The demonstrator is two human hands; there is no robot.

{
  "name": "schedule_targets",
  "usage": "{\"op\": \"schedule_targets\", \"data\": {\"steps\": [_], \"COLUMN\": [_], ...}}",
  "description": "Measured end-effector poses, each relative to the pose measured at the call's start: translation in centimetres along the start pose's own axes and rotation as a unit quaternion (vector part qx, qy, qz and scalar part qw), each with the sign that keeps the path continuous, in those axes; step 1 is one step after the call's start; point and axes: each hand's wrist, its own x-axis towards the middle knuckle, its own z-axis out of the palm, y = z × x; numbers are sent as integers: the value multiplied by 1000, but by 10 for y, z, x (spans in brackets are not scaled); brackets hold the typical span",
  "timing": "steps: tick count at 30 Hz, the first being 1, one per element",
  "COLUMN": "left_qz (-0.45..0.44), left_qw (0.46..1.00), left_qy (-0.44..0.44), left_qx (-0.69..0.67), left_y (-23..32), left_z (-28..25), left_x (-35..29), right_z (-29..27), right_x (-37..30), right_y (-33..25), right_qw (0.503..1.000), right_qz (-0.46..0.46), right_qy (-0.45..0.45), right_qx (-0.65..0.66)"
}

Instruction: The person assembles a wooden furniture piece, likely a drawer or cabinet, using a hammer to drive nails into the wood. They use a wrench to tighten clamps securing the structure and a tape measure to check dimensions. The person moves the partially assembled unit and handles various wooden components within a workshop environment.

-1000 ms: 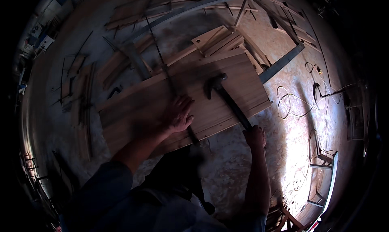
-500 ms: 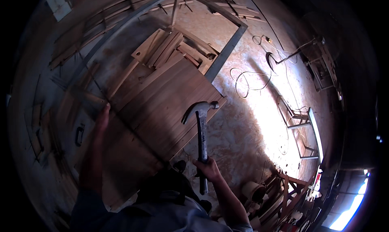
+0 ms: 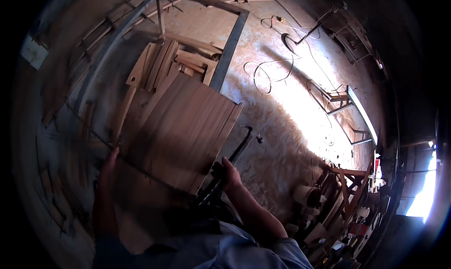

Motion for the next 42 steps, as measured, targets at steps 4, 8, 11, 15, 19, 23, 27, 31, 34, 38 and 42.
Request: {"op": "schedule_targets", "data": {"steps": [4, 8, 11, 15, 19, 23, 27, 31, 34, 38, 42], "left_qz": [36, 25, 52, 74, 103, 117, 164, 76, 31, -7, 120], "left_qw": [999, 997, 994, 988, 969, 933, 916, 886, 864, 848, 891], "left_qy": [21, 75, 61, 81, 156, 195, 216, 293, 319, 327, 313], "left_qx": [32, 12, 80, 112, 164, 278, 294, 351, 389, 417, 305], "left_y": [0, 31, 25, 16, 25, 63, 160, 203, 243, 304, 326], "left_z": [-1, 20, 15, 44, 54, 94, 187, 240, 294, 361, 400], "left_x": [-8, -31, -29, -33, -53, -72, -130, -134, -131, -116, -53], "right_z": [19, 11, 14, -9, -7, -14, -28, -37, -35, -15, 4], "right_x": [18, 65, 60, 58, 35, 35, 49, 54, 61, 70, 142], "right_y": [6, 30, 32, 4, -37, -94, -158, -227, -284, -359, -416], "right_qw": [997, 983, 982, 985, 984, 977, 973, 966, 963, 956, 958], "right_qz": [60, 130, 137, 135, 130, 159, 181, 194, 222, 247, 213], "right_qy": [-17, -111, -121, -100, -113, -135, -145, -170, -150, -159, -190], "right_qx": [50, 70, 52, 51, 49, 46, 12, 18, 19, 11, -14]}}
